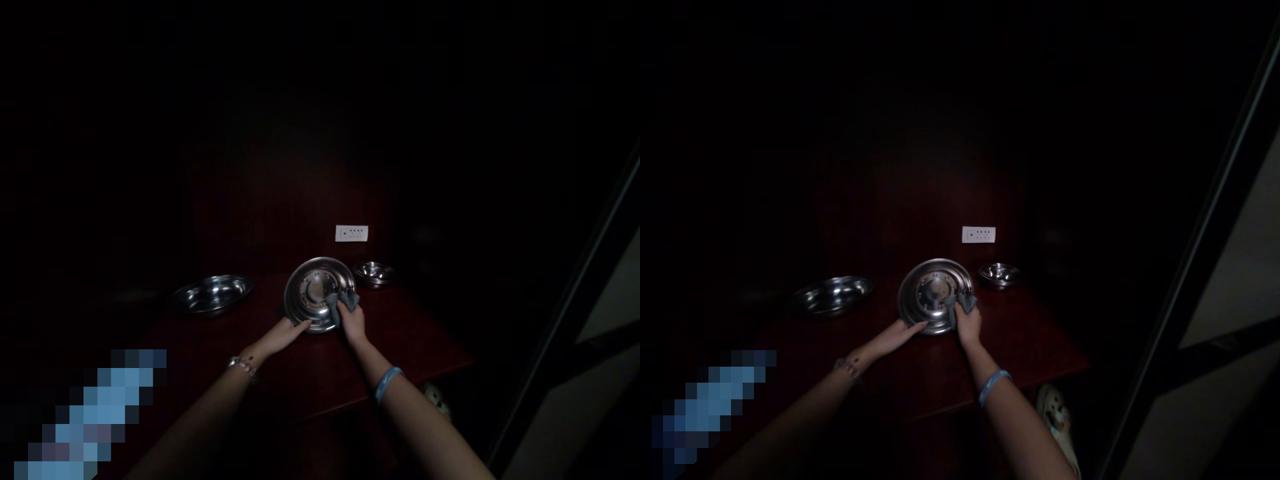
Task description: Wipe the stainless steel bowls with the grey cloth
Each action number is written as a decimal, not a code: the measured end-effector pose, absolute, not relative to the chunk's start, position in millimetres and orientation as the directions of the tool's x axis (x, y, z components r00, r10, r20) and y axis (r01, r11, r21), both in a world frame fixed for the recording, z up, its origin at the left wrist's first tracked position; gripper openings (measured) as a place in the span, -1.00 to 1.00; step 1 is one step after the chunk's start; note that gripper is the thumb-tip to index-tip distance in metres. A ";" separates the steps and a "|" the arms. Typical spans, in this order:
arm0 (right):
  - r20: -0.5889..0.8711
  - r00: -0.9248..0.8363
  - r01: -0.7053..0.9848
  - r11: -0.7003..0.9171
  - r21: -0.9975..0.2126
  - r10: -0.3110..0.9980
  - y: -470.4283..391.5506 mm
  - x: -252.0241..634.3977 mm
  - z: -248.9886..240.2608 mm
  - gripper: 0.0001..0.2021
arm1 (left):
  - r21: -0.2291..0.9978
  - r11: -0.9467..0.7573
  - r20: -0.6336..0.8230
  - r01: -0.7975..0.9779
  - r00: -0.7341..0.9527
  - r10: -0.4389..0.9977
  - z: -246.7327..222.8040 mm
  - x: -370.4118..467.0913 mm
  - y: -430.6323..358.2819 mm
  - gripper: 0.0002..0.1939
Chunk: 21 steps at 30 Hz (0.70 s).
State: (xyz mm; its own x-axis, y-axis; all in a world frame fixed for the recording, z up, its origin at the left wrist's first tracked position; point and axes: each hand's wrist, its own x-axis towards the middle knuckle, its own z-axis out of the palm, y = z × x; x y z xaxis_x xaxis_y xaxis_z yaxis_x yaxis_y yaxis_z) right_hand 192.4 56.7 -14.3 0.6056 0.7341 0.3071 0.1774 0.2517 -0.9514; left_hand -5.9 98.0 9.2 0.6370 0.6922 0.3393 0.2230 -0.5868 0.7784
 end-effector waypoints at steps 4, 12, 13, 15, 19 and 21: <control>0.316 0.604 0.182 0.259 -0.949 0.732 56.4 191.9 -13.6 -0.67 | 0.771 -0.593 0.342 0.233 0.634 0.693 7.0 -6.3 100.1 -0.34; 0.312 0.599 0.182 0.255 -0.950 0.737 55.1 190.8 -11.8 -0.69 | 0.785 -0.565 0.315 0.252 0.623 0.716 8.5 -7.3 98.1 -0.33; 0.311 0.598 0.184 0.251 -0.950 0.739 55.3 190.8 -11.9 -0.69 | 0.787 -0.565 0.317 0.247 0.624 0.715 8.6 -7.3 98.2 -0.33; 0.307 0.600 0.187 0.243 -0.952 0.739 56.1 191.1 -12.4 -0.69 | 0.787 -0.568 0.321 0.240 0.627 0.710 7.9 -7.3 99.5 -0.34; 0.305 0.597 0.177 0.249 -0.952 0.742 57.9 191.7 -14.1 -0.68 | 0.783 -0.572 0.316 0.245 0.635 0.705 2.6 -7.6 104.9 -0.31; 0.306 0.597 0.170 0.256 -0.952 0.742 58.1 191.5 -14.6 -0.68 | 0.784 -0.573 0.316 0.237 0.642 0.698 0.3 -7.8 107.4 -0.29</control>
